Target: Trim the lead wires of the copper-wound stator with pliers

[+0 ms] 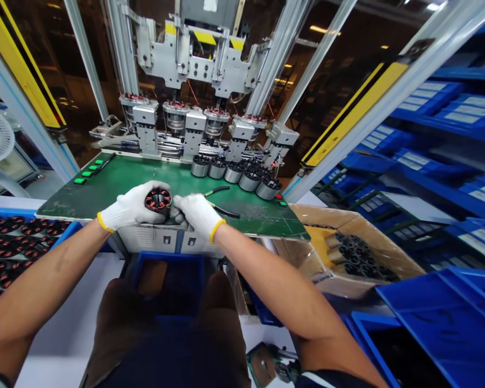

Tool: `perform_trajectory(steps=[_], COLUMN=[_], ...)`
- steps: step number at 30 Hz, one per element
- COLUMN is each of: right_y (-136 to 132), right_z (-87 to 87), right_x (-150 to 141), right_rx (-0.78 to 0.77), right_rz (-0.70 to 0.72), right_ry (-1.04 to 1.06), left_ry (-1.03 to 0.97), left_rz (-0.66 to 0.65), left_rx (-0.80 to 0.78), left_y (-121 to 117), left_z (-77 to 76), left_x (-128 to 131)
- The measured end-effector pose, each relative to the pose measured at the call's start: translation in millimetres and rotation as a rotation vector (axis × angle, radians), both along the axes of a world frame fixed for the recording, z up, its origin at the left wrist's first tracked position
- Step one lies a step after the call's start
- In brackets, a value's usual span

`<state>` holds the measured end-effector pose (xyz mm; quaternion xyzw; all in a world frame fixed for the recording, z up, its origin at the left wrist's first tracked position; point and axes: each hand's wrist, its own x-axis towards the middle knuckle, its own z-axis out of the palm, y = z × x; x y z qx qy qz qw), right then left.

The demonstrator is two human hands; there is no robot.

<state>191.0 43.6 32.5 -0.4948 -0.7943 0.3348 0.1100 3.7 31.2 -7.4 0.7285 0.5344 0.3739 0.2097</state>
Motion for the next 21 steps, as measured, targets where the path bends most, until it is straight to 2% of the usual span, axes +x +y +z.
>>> perform_trajectory(steps=[1, 2, 3, 4, 5, 6, 7, 8, 9, 10, 11, 14, 15, 16, 17, 18, 19, 21], right_y=[-3, -8, -13, -19, -24, -28, -30, -31, -32, -32, -32, -35, -36, -37, -38, -38, -37, -35], right_z=[-6.2, -12.4, -18.4, -24.2, -29.6, -34.8, -39.7, -44.4, -48.9, -53.1, -57.2, -69.3, -73.1, -76.6, -79.8, -82.8, -86.2, -96.5], right_x=[4, 9, 14, 17, 18, 18, 16, 14, 10, 7, 4, -5, -7, -11, -14, -18, -22, -30], right_rx=[-0.115, -0.090, 0.119, 0.469, 0.878, 1.206, 1.419, 1.483, 1.424, 1.246, 0.950, -0.271, -0.609, -0.817, -0.886, -0.887, -0.805, -0.514], right_rz=[-0.051, -0.076, -0.044, 0.031, 0.086, 0.106, 0.083, 0.028, -0.017, -0.033, -0.013, 0.127, 0.166, 0.186, 0.178, 0.136, 0.069, -0.056], right_ry=[0.099, 0.202, 0.309, 0.337, 0.253, 0.061, -0.159, -0.349, -0.419, -0.306, -0.075, 0.831, 1.054, 1.198, 1.283, 1.319, 1.288, 1.131], left_ry=[0.000, 0.004, 0.008, 0.012, 0.014, 0.015, 0.020, 0.023, 0.030, 0.037, 0.044, 0.063, 0.065, 0.057, 0.048, 0.038, 0.030, 0.026], left_rz=[-0.007, -0.015, -0.019, -0.018, -0.010, -0.005, 0.000, -0.005, -0.022, -0.044, -0.072, -0.148, -0.157, -0.160, -0.159, -0.160, -0.163, -0.184], left_rx=[0.014, 0.029, 0.030, 0.025, 0.019, 0.016, 0.019, 0.031, 0.044, 0.054, 0.057, 0.045, 0.032, 0.008, -0.029, -0.063, -0.094, -0.127], left_y=[0, 0, -1, -1, -2, -2, -2, -1, 0, 2, 5, 11, 11, 12, 11, 11, 11, 11], left_z=[-1.3, -2.1, -2.5, -2.2, -1.5, -0.6, 0.3, 0.9, 1.2, 1.0, 0.6, 0.0, 0.8, 2.3, 4.3, 6.6, 8.9, 12.6], left_x=[-1, -1, -2, -2, -2, -2, -3, -4, -6, -8, -11, -19, -21, -22, -22, -21, -20, -18])
